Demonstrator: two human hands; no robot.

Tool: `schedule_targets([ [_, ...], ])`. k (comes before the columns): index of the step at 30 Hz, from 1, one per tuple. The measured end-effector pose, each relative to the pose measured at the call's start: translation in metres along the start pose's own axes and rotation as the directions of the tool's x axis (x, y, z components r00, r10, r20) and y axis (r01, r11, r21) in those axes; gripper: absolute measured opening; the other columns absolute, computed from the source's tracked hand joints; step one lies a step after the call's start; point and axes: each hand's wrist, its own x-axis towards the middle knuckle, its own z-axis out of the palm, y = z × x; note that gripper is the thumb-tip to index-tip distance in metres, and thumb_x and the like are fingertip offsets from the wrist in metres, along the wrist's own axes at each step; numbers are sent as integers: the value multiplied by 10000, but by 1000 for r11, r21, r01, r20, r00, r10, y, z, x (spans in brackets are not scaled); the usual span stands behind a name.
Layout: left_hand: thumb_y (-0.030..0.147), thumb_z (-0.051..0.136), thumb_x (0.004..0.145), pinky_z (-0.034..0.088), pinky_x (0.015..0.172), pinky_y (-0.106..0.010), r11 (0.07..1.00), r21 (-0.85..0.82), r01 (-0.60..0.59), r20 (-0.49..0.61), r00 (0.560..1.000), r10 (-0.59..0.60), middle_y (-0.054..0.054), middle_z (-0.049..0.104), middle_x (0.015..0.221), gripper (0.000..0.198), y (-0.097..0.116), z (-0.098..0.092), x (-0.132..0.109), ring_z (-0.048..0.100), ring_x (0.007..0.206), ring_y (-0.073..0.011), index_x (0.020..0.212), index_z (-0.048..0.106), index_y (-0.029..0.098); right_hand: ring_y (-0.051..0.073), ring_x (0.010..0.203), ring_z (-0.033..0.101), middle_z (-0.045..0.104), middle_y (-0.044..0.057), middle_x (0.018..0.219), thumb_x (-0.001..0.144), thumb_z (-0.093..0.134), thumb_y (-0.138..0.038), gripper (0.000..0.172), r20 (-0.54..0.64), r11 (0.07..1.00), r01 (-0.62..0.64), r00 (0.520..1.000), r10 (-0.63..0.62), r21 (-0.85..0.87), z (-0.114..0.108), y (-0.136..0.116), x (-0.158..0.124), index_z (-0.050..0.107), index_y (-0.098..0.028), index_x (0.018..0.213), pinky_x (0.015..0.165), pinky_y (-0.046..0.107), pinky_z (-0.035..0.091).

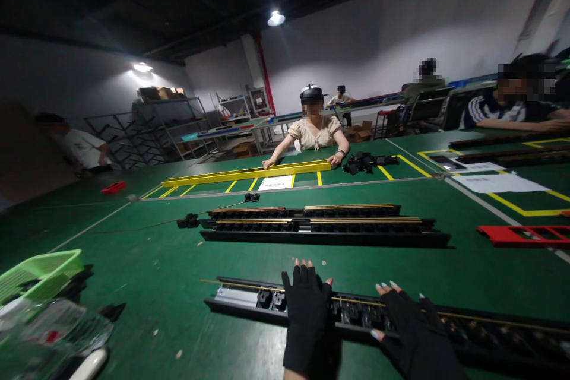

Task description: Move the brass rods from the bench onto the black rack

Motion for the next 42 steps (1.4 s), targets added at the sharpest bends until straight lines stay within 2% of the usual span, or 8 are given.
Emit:
schedule_targets([
  [4, 394, 488, 975, 416, 1067, -647, 1000, -10, -5, 5, 1000, 5, -161, 597, 1377, 437, -6, -5, 0, 494, 1345, -336, 1330, 590, 161, 312, 1245, 569, 632, 129, 1343, 895, 549, -510, 663, -12, 1000, 3, 1000, -3, 3, -2, -1, 2, 464, -154, 1448, 1200, 516, 141],
  [13, 406, 431, 990, 412, 1056, -647, 982, 61, 180, 139, 973, -187, -193, 607, 1351, 485, -18, -17, 11, 527, 1309, -360, 1333, 586, 100, 319, 1236, 573, 624, 146, 1349, 907, 529, -520, 811, -16, 1000, 10, 1000, -11, -7, -4, -3, 3, 262, -120, 1560, 1201, 530, 128],
  [17, 388, 449, 983, 386, 1100, -602, 991, 60, 120, 172, 977, -129, -154, 559, 1424, 456, -24, -22, 7, 483, 1354, -337, 1371, 568, 181, 317, 1255, 561, 618, 129, 1362, 917, 519, -520, 821, 6, 1000, -19, 1000, 18, 14, -4, -3, 2, 216, -139, 1579, 1204, 526, 127],
  [25, 391, 461, 964, 338, 1053, -701, 986, 111, 122, 282, 948, -149, -173, 581, 1391, 437, -38, -32, 10, 496, 1318, -383, 1360, 581, 250, 311, 1215, 592, 634, 135, 1339, 921, 511, -523, 828, -2, 1000, -16, 1000, 16, 27, -4, 0, 3, 188, -154, 1588, 1201, 520, 126],
  [29, 368, 448, 969, 349, 1057, -680, 989, 98, 110, 312, 940, -135, -149, 566, 1419, 414, -41, -33, 12, 500, 1320, -362, 1348, 592, 281, 308, 1227, 587, 622, 128, 1357, 913, 526, -523, 822, 22, 999, -13, 1000, 12, 38, -5, 1, 4, 218, -157, 1581, 1204, 515, 124],
  [34, 344, 471, 968, 327, 1091, -658, 965, 169, 199, 334, 910, -246, -145, 497, 1489, 409, -51, -42, 13, 425, 1388, -368, 1353, 594, 284, 319, 1256, 568, 605, 139, 1377, 938, 464, -508, 763, 21, 996, -79, 997, 78, 45, -2, -4, 3, 212, -181, 1580, 1176, 541, 184],
  [39, 317, 573, 910, 314, 1068, -696, 980, 185, 72, 457, 877, -150, -151, 501, 1479, 434, -55, -57, 12, 417, 1382, -408, 1343, 593, 337, 328, 1272, 553, 596, 139, 1387, 944, 464, -508, 770, 39, 996, -78, 996, 77, 33, -4, -8, 2, 197, -168, 1582, 1166, 552, 202],
  [42, 274, 546, 921, 321, 1068, -687, 974, 211, 77, 476, 863, -171, -153, 502, 1475, 430, -53, -62, 14, 423, 1379, -404, 1343, 593, 341, 324, 1255, 567, 615, 132, 1365, 943, 477, -499, 772, 25, 998, -62, 998, 61, 29, -5, -8, 2, 204, -160, 1580, 1174, 546, 193],
])
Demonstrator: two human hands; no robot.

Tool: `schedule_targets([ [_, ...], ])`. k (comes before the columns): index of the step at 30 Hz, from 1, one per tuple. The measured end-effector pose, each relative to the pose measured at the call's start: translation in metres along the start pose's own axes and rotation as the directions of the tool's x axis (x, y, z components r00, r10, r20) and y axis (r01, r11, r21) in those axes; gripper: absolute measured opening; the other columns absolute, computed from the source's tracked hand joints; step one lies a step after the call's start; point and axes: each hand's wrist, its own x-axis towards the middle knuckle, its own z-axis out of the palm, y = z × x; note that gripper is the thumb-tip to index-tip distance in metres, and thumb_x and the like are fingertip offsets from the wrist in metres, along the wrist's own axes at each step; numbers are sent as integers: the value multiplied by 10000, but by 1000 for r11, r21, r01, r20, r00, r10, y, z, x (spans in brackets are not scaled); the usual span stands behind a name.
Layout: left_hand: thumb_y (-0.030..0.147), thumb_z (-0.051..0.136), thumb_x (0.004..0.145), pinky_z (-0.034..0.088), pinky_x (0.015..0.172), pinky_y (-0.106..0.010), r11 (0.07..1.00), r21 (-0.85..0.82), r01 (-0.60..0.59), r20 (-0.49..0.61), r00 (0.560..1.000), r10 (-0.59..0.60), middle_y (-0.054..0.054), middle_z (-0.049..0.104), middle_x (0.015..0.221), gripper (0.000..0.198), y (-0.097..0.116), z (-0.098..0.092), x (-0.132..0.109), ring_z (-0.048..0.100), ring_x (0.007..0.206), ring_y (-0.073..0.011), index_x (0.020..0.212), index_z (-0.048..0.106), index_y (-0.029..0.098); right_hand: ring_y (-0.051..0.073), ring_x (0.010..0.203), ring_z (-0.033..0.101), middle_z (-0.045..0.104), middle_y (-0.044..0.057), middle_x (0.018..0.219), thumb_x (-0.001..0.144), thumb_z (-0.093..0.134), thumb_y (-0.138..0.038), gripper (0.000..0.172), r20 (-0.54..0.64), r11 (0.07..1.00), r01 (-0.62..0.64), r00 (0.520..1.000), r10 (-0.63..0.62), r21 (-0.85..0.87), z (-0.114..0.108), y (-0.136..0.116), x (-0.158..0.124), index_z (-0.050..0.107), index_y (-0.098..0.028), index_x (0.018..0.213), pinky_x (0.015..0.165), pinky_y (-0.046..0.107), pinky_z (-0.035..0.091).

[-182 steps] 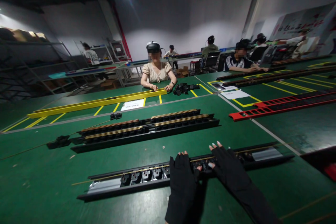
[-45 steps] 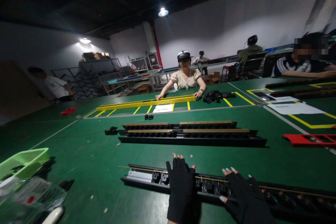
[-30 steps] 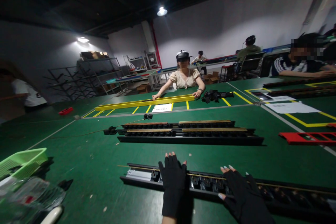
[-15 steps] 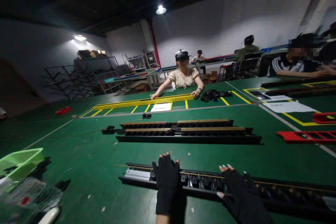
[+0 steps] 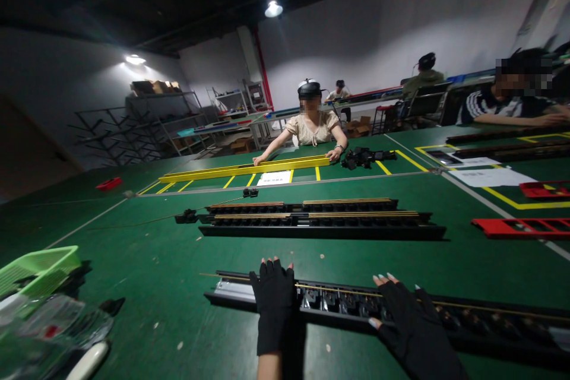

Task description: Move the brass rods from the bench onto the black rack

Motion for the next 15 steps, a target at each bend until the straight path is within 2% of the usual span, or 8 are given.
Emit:
schedule_targets([
  [6, 293, 593, 897, 282, 1106, -678, 1000, -1, 9, -33, 999, -9, -171, 401, 1547, 511, -3, -1, 0, 329, 1439, -410, 1404, 536, 311, 313, 1224, 589, 637, 137, 1335, 926, 500, -529, 779, -4, 999, 38, 999, -38, -17, -2, 5, 4, 267, -140, 1558, 1198, 521, 133],
  [8, 281, 551, 922, 258, 1128, -667, 1000, -2, 0, -35, 999, 0, -165, 394, 1553, 483, -3, -3, 1, 313, 1452, -397, 1404, 538, 301, 310, 1227, 587, 630, 141, 1343, 915, 518, -532, 779, 11, 999, 42, 999, -42, -16, -2, 6, 4, 298, -133, 1546, 1204, 512, 116],
  [11, 215, 436, 964, 310, 1103, -660, 999, -24, -22, 19, 1000, 23, -130, 520, 1467, 430, 3, -11, 3, 395, 1409, -381, 1354, 587, 314, 308, 1234, 581, 627, 142, 1347, 912, 520, -542, 775, 9, 1000, 29, 1000, -29, -11, -2, 6, 4, 317, -134, 1539, 1203, 511, 124],
  [15, 171, 410, 961, 361, 1055, -673, 1000, -26, -14, 39, 999, 15, -120, 614, 1360, 420, 8, -19, 6, 456, 1355, -392, 1292, 638, 290, 300, 1266, 560, 620, 129, 1361, 938, 484, -545, 759, 0, 1000, 9, 1000, -9, -3, -4, 1, 5, 280, -154, 1557, 1198, 501, 153],
])
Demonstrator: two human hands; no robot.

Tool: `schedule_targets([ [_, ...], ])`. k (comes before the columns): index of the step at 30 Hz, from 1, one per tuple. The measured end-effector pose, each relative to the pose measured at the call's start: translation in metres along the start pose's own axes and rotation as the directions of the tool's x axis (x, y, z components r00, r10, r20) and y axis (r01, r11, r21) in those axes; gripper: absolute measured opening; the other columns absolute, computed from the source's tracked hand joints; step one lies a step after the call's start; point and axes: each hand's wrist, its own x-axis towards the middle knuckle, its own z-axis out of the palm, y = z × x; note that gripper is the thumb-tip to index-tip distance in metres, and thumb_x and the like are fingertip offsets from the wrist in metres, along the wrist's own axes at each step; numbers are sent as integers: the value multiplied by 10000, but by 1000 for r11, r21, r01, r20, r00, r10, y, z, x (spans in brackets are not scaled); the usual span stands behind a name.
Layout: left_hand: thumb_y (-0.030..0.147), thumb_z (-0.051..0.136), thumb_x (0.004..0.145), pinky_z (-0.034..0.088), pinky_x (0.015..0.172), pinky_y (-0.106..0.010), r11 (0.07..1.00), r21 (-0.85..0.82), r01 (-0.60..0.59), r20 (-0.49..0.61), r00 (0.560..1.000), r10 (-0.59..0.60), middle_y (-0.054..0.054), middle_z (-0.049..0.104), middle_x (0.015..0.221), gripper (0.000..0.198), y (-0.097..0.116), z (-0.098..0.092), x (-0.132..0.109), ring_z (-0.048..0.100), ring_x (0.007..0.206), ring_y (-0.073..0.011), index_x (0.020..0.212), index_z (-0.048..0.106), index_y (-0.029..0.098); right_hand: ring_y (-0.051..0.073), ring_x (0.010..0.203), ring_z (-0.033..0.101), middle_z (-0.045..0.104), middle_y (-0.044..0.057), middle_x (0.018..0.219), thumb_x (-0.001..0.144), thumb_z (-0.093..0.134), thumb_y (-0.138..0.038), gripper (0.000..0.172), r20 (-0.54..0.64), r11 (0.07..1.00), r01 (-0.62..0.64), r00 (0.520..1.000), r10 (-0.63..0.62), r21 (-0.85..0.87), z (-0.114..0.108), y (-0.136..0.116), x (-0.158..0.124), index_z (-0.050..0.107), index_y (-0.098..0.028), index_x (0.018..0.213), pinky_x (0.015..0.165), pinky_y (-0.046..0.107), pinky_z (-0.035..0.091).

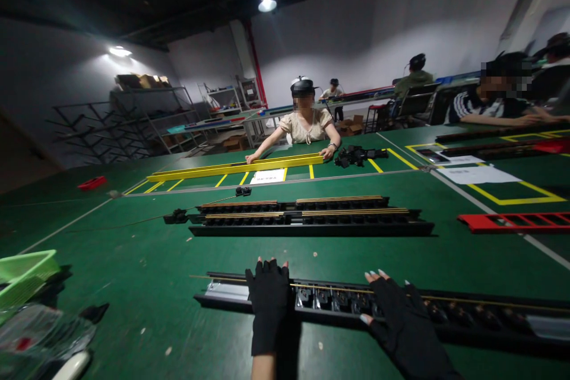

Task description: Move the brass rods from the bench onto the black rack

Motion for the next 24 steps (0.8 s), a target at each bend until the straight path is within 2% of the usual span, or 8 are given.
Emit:
schedule_targets([
  [4, 160, 421, 955, 348, 1078, -658, 1000, -1, 15, -28, 1000, -15, -107, 608, 1369, 417, 0, 3, 0, 461, 1357, -360, 1271, 651, 305, 302, 1278, 551, 604, 137, 1380, 950, 468, -535, 761, -2, 1000, -24, 1000, 24, -4, -4, -3, 3, 241, -157, 1571, 1189, 502, 173],
  [8, 186, 419, 966, 320, 1117, -621, 998, -23, -56, -91, 994, 54, -85, 527, 1468, 425, 5, 10, 1, 404, 1408, -342, 1318, 615, 323, 296, 1243, 576, 631, 126, 1347, 942, 488, -539, 772, -6, 1000, 14, 1000, -14, -12, -4, 0, 3, 249, -157, 1569, 1190, 500, 171],
  [13, 225, 426, 974, 315, 1094, -647, 997, -44, -56, -83, 995, 52, -94, 614, 1367, 373, 15, 13, 3, 410, 1395, -366, 1240, 673, 315, 300, 1274, 554, 612, 113, 1375, 947, 483, -539, 788, 16, 1000, -20, 1000, 20, -3, -2, -1, 1, 199, -172, 1584, 1182, 515, 185],
  [18, 228, 481, 945, 288, 1080, -698, 996, -45, -79, -103, 992, 74, -113, 578, 1407, 373, 15, 18, 2, 391, 1401, -386, 1261, 656, 317, 296, 1275, 553, 623, 115, 1360, 940, 502, -538, 810, 22, 1000, -8, 1000, 8, 0, -4, -3, 1, 195, -150, 1582, 1199, 503, 145],
  [22, 280, 433, 980, 265, 1139, -645, 993, -89, -81, -189, 980, 63, -110, 508, 1483, 390, 24, 23, 3, 326, 1451, -344, 1330, 605, 267, 292, 1266, 561, 622, 120, 1360, 945, 490, -545, 792, 7, 1000, -5, 1000, 5, 2, -4, -2, 2, 224, -145, 1575, 1206, 499, 129],
  [24, 315, 383, 1005, 278, 1147, -617, 991, -107, -80, -188, 980, 59, -115, 539, 1454, 398, 31, 22, 3, 345, 1445, -321, 1322, 611, 239, 292, 1267, 561, 621, 116, 1363, 945, 493, -534, 780, 6, 1000, -10, 1000, 10, 5, -4, -2, 2, 228, -155, 1574, 1200, 505, 147],
])
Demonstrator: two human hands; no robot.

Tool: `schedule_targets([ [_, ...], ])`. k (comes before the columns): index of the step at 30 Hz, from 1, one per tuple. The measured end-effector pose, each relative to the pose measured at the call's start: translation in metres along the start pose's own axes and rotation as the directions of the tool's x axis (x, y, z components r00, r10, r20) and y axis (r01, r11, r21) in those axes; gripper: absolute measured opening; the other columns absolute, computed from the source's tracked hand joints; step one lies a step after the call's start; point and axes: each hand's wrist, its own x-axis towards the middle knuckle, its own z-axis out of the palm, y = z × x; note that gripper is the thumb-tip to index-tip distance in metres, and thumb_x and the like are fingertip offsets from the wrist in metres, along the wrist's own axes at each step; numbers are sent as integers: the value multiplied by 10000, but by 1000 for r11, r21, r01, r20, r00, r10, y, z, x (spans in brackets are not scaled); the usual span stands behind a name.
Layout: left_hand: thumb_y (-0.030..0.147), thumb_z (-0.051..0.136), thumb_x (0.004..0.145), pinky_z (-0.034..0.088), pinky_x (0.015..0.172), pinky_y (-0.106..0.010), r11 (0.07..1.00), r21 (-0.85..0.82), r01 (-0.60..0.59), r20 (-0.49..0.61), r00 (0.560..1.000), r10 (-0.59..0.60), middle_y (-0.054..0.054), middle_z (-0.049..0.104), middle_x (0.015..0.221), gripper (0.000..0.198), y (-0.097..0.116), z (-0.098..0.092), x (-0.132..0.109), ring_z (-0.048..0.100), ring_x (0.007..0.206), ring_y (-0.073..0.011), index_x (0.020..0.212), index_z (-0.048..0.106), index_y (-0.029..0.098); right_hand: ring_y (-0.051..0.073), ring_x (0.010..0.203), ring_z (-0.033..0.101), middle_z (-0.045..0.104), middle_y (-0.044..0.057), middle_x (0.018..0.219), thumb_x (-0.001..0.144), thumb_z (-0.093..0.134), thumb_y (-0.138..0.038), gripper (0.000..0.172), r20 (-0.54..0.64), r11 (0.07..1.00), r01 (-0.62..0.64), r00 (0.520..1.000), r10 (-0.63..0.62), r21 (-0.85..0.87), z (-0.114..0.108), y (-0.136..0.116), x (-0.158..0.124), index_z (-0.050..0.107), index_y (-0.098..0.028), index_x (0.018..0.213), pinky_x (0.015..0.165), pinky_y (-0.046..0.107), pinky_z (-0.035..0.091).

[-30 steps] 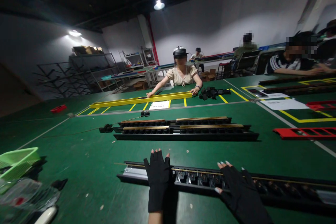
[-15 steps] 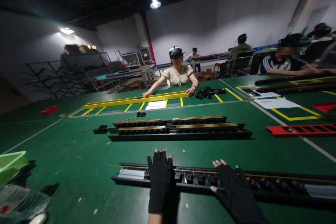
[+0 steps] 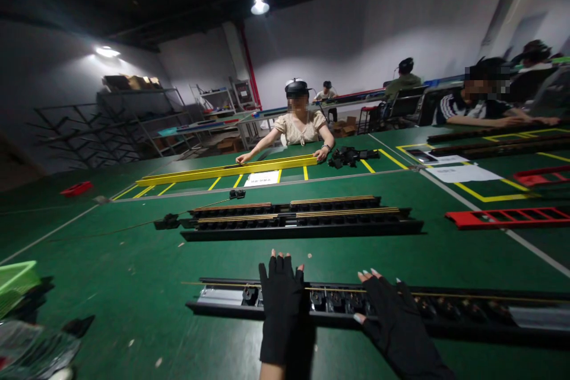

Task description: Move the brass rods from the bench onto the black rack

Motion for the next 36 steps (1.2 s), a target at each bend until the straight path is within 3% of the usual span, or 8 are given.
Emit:
schedule_targets([
  [5, 288, 382, 1002, 265, 1103, -698, 998, 6, -62, 87, 994, 61, -89, 653, 1310, 366, 8, -3, 2, 389, 1411, -350, 1187, 697, 312, 295, 1279, 553, 613, 115, 1373, 942, 503, -520, 777, 5, 1000, -1, 1000, 1, 3, -3, 0, 2, 227, -166, 1576, 1189, 509, 180],
  [14, 333, 364, 1015, 245, 1144, -671, 996, -41, -80, -5, 997, 80, -96, 550, 1447, 398, 18, 1, -4, 361, 1435, -324, 1323, 609, 275, 293, 1270, 554, 618, 127, 1364, 945, 494, -519, 779, 6, 1000, 12, 1000, -11, -19, -5, -1, 4, 235, -129, 1569, 1189, 504, 175],
  [19, 302, 418, 997, 252, 1114, -713, 983, -91, -161, 87, 982, 169, -63, 594, 1402, 347, 27, -6, -6, 429, 1385, -361, 1225, 678, 334, 294, 1286, 541, 615, 126, 1368, 947, 494, -497, 779, 16, 1000, 1, 1000, -1, -22, -4, -2, 3, 205, -145, 1579, 1182, 511, 189],
  [22, 317, 441, 988, 239, 1111, -729, 982, -75, -176, 72, 981, 181, -73, 586, 1409, 342, 27, -6, -8, 417, 1390, -374, 1244, 668, 331, 297, 1301, 528, 601, 128, 1386, 944, 500, -516, 785, 24, 1000, -5, 1000, 5, -15, -2, -2, 1, 213, -152, 1578, 1182, 515, 191],
  [27, 348, 397, 1008, 278, 1145, -653, 984, -56, -168, -47, 985, 165, -87, 516, 1479, 400, 34, 4, -10, 355, 1443, -322, 1360, 576, 287, 286, 1308, 523, 598, 110, 1394, 948, 486, -549, 729, 17, 1000, 19, 1000, -19, -15, 0, 4, -1, 308, -184, 1554, 1177, 483, 204],
  [32, 463, 393, 1007, 299, 1151, -624, 983, -114, -145, -3, 989, 145, -92, 551, 1441, 425, 43, 17, -6, 391, 1428, -298, 1333, 601, 287, 285, 1295, 533, 605, 103, 1387, 931, 498, -566, 763, 10, 999, 49, 999, -49, -24, 4, 7, 0, 305, -170, 1554, 1181, 466, 183],
  [36, 441, 466, 984, 270, 1159, -640, 990, -104, -92, -23, 996, 90, -87, 556, 1435, 383, 45, 27, -3, 390, 1427, -313, 1309, 621, 311, 303, 1294, 532, 606, 127, 1379, 930, 482, -538, 725, 2, 1000, -22, 1000, 22, 4, 8, 2, 0, 342, -162, 1535, 1184, 516, 157],
])
